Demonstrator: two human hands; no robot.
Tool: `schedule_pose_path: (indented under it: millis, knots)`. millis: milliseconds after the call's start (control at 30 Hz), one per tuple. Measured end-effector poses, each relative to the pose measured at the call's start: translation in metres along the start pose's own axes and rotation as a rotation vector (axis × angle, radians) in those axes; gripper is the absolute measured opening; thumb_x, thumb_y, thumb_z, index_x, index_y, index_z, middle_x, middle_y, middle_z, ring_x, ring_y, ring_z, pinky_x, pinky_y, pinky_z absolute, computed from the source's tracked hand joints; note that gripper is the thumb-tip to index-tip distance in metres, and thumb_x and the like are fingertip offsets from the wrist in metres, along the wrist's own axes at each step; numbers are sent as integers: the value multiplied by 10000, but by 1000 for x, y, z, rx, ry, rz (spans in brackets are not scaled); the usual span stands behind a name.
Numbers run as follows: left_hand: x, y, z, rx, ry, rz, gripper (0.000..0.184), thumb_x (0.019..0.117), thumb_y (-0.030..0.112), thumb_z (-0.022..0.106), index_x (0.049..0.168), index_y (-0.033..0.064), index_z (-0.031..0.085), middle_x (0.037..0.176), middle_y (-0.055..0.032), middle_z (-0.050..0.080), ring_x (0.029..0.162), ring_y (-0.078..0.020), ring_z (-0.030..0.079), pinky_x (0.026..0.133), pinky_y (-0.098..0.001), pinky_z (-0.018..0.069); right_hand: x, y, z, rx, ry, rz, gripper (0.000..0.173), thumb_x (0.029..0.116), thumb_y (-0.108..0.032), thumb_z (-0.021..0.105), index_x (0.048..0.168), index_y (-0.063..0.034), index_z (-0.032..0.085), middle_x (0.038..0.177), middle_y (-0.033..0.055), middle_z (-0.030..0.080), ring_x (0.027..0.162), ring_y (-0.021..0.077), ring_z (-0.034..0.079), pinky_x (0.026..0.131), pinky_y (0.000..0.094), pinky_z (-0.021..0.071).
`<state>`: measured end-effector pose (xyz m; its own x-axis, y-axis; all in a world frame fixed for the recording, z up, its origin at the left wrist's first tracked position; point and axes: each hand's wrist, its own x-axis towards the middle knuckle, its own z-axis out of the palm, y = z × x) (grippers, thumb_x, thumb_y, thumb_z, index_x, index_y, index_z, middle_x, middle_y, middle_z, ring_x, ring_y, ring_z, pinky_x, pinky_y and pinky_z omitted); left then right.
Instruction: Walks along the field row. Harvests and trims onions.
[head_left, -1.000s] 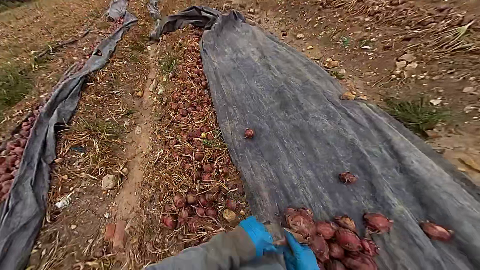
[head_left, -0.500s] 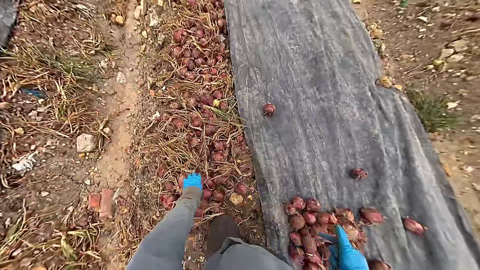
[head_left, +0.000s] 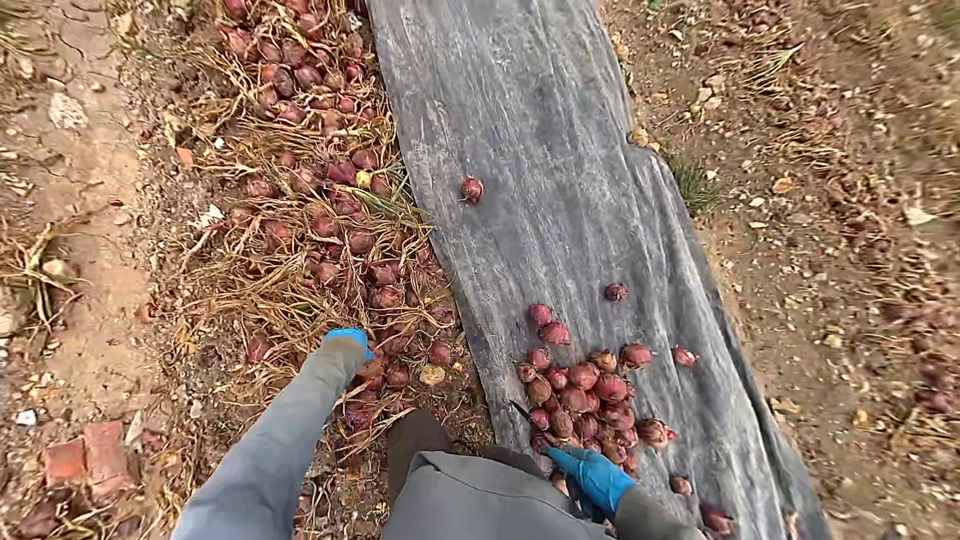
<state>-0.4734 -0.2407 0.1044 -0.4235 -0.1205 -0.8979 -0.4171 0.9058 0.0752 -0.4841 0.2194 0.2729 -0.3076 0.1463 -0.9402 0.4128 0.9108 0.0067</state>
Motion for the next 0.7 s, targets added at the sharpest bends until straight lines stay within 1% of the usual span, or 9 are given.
schedule_pose_path:
  millis: [133,200,233,333,433,500,567,600,700]
  knots:
    - [-96,2,-4,-550,142,122,538,1040,566,525,1181,91,736,1162,-147,732,1128,-300,682,1029,-546,504,-17,-59,4,382,-71,-270,424,1096,-437,429,1381,-189,622,713,43,601,496,169,553,474,345,520]
    - [-141,26,9,-1113,209,293,339,1072,305,569,938,18,688,695,-76,631,586,-167,600,605,-336,534,-27,-88,9,497,-205,-422,441,1106,-408,393,1396,-152,606,720,32,598,506,162,561,486,344,538]
    - [-155,41,22,-1464,174,454,295,1072,208,514,845,56,626,558,-5,559,452,-101,538,477,-269,498,-32,-101,11,535,-284,-501,469,1100,-435,377,1379,-133,605,722,24,600,514,153,567,495,334,542]
    - [-181,80,51,-1908,-123,878,280,1025,288,538,792,221,676,523,83,578,427,-43,557,428,-223,493,-52,-124,16,629,-358,-742,507,982,-614,486,1035,-124,605,682,-9,635,501,120,595,480,290,546]
    - [-201,101,47,-1771,-141,816,250,952,232,589,706,205,622,511,88,532,397,-31,491,391,-212,428,-72,-132,1,520,-72,-768,624,925,-728,476,930,-122,625,633,-23,604,500,111,571,497,314,517]
    - [-209,107,33,-1417,141,655,268,964,251,596,719,142,598,552,59,557,443,-52,510,445,-240,458,-69,-137,-13,352,109,-728,644,980,-703,388,933,-113,639,645,-6,571,527,135,555,538,366,512]
    - [-218,106,18,-841,425,468,411,985,402,623,850,24,715,820,-95,697,825,-210,669,854,-402,538,-56,-140,-20,205,227,-717,633,1019,-648,377,1021,-103,699,768,49,620,688,187,603,681,445,523]
    - [-222,106,10,-617,503,387,459,1008,448,603,948,22,764,975,-130,759,1027,-267,700,1053,-452,475,-49,-140,-22,137,248,-714,649,1026,-642,372,1071,-99,724,856,82,673,808,223,653,785,490,536]
    - [-215,108,-33,-351,403,30,559,1044,582,476,1217,118,734,1257,-141,723,1294,-363,602,1160,-581,375,-37,-133,-34,86,258,-734,608,1065,-569,335,1020,-141,764,947,48,760,923,213,713,885,507,544]
